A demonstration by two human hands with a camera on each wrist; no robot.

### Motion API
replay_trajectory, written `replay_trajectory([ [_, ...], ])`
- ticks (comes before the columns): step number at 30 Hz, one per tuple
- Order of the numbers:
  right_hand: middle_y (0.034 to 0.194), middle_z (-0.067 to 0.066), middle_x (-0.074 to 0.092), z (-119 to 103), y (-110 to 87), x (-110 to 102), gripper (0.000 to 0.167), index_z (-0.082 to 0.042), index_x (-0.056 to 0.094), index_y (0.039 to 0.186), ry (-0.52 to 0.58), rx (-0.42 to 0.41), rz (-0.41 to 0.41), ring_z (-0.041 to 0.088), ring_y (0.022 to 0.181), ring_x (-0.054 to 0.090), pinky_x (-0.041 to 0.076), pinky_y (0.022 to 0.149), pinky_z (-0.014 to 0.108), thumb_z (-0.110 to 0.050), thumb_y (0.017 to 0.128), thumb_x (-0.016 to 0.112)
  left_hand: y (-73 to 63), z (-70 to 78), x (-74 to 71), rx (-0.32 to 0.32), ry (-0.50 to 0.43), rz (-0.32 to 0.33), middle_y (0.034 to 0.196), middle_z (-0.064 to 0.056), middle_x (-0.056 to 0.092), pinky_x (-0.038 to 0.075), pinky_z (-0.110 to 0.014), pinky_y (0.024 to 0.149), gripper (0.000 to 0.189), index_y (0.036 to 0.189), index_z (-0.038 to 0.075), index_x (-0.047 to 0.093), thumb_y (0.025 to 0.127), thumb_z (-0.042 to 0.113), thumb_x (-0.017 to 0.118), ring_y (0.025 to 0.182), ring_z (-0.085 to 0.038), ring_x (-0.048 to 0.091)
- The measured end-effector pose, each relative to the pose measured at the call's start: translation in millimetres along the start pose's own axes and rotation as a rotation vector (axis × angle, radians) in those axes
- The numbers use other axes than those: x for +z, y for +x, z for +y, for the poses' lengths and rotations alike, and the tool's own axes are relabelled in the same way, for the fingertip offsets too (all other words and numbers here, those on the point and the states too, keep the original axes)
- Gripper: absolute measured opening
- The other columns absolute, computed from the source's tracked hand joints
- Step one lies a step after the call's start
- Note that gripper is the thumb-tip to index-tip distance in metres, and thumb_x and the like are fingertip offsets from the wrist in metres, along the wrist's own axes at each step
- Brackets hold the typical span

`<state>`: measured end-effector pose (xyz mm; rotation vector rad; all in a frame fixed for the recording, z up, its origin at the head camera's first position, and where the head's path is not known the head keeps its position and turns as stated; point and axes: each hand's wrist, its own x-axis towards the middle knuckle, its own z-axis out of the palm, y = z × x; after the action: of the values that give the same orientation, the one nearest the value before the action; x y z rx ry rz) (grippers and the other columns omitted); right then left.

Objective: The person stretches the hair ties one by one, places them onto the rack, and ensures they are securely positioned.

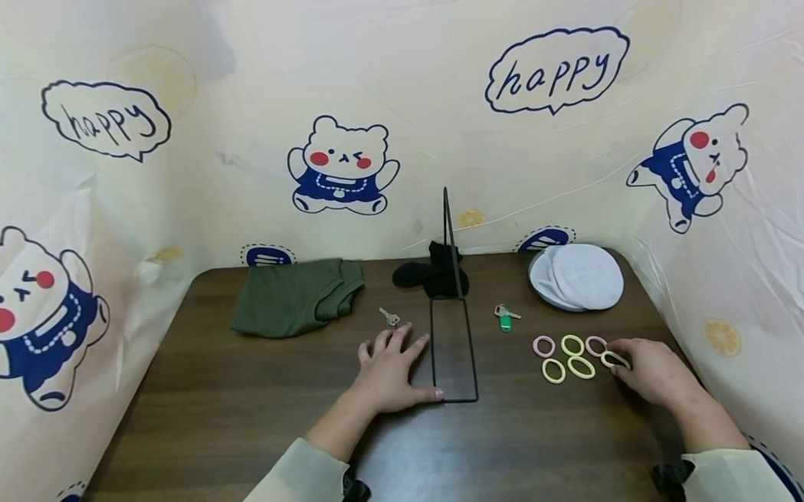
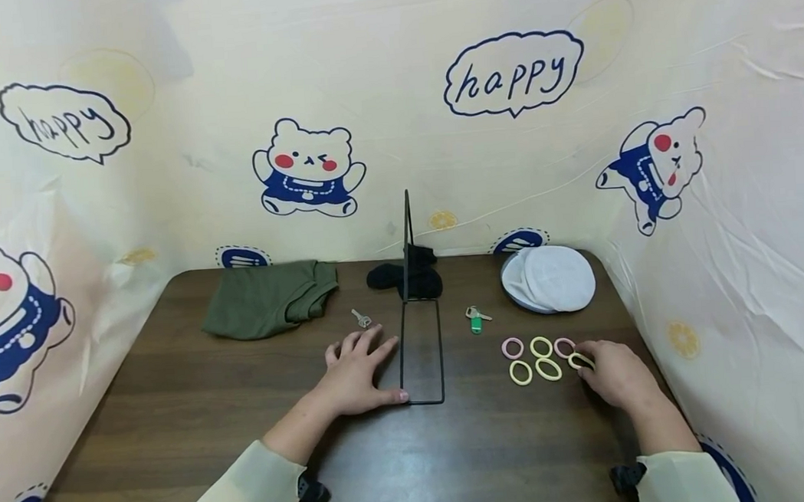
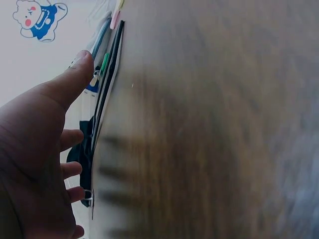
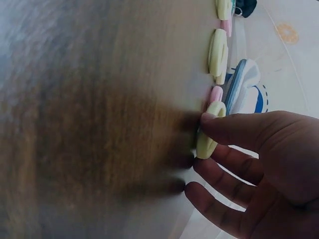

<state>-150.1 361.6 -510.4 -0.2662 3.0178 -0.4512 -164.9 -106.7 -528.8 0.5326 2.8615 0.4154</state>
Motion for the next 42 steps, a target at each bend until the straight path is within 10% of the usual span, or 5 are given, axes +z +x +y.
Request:
replay_trajectory([
  [11,0.092,0.009,0.071,-17,-4.1,-12,0.023,-0.004,0.076,0.111,0.049,-0.022,0.157,0.022,0.074,0.059,0.047,0.066,0.044,-0.011,0.089,0.076,2.1,6.7,0.7,0.005,0.001,-0.03,0.172,-0.003,0.017,0.011,-0.075,0.112,0.102,0.164,0.036,0.033,0.079,0.084,0.066,0.153,-0.037,0.017],
  [26,0.098,0.002,0.073,-88,-4.0,-35,0.027,-0.009,0.077,0.108,0.144,-0.322,0.558,0.013,0.069,0.063,0.048,0.062,0.019,-0.003,0.082,0.081,1.8,7.1,2.6,0.003,0.003,-0.052,0.171,-0.006,0.021,0.012,-0.076,0.111,0.103,0.164,0.038,0.031,0.079,0.083,0.066,0.153,-0.039,0.018],
  [42,0.114,0.002,0.071,-167,2.7,-78,0.034,-0.007,0.077,0.118,0.301,-0.611,0.595,0.013,0.087,0.068,0.055,0.075,0.016,-0.008,0.084,0.081,5.1,9.3,4.8,-0.011,0.024,-0.038,0.17,-0.004,0.024,0.017,-0.079,0.109,0.103,0.162,0.039,0.035,0.076,0.084,0.069,0.152,-0.039,0.021],
])
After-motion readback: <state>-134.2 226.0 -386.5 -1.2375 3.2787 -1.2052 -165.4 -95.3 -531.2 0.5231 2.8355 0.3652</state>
